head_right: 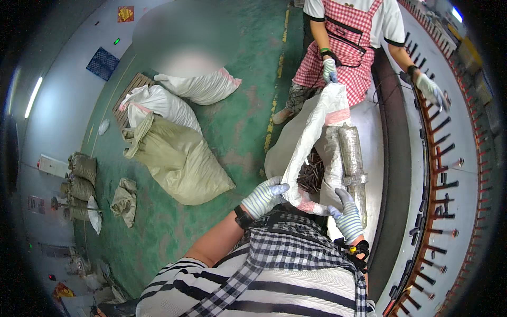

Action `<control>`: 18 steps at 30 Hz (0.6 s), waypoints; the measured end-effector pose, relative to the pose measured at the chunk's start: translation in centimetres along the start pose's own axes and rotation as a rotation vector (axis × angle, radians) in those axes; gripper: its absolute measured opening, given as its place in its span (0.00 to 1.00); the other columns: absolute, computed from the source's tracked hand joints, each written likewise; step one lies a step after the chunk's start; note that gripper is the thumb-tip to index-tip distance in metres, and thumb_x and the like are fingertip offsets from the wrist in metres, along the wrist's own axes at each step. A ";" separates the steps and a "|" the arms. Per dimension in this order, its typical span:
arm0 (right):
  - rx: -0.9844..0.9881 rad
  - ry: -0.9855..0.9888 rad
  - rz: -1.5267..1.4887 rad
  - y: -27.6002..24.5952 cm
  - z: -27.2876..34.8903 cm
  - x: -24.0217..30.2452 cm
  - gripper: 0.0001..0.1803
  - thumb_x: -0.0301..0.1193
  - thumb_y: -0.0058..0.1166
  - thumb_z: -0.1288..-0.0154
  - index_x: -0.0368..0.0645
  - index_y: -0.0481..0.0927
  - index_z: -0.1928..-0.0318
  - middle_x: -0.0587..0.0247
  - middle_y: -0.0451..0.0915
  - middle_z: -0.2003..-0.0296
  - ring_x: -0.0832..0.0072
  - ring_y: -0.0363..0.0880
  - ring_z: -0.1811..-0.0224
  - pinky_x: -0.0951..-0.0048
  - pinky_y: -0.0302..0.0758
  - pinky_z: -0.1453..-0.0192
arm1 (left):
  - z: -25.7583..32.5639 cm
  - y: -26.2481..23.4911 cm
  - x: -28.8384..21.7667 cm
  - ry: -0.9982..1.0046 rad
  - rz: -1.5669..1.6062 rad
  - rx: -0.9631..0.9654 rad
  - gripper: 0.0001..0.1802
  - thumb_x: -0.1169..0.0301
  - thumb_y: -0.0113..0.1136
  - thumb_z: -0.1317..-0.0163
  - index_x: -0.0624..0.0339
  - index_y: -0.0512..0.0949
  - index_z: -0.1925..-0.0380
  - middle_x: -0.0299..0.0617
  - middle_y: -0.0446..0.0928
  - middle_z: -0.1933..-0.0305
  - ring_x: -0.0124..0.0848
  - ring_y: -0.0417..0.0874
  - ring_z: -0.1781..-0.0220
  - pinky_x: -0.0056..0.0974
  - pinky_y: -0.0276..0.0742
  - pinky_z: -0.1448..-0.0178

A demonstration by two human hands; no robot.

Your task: Sorting small metal components and placing them onto an assembly line fixture.

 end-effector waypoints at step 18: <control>-1.725 0.043 -0.079 -17.1 6.8 -7.8 0.32 0.24 0.53 0.40 0.37 0.59 0.35 0.48 0.60 0.37 0.59 0.59 0.32 0.63 0.58 0.30 | -5.0 -4.1 2.9 -0.062 -0.309 0.158 0.36 0.63 0.61 0.41 0.62 0.58 0.35 0.49 0.68 0.40 0.41 0.72 0.42 0.48 0.70 0.37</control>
Point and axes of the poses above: each hand's wrist, its own z-axis away from the middle knuckle, its own y-axis out of the palm, x = y × z, the point moved 3 cm from there along -z, towards the middle knuckle
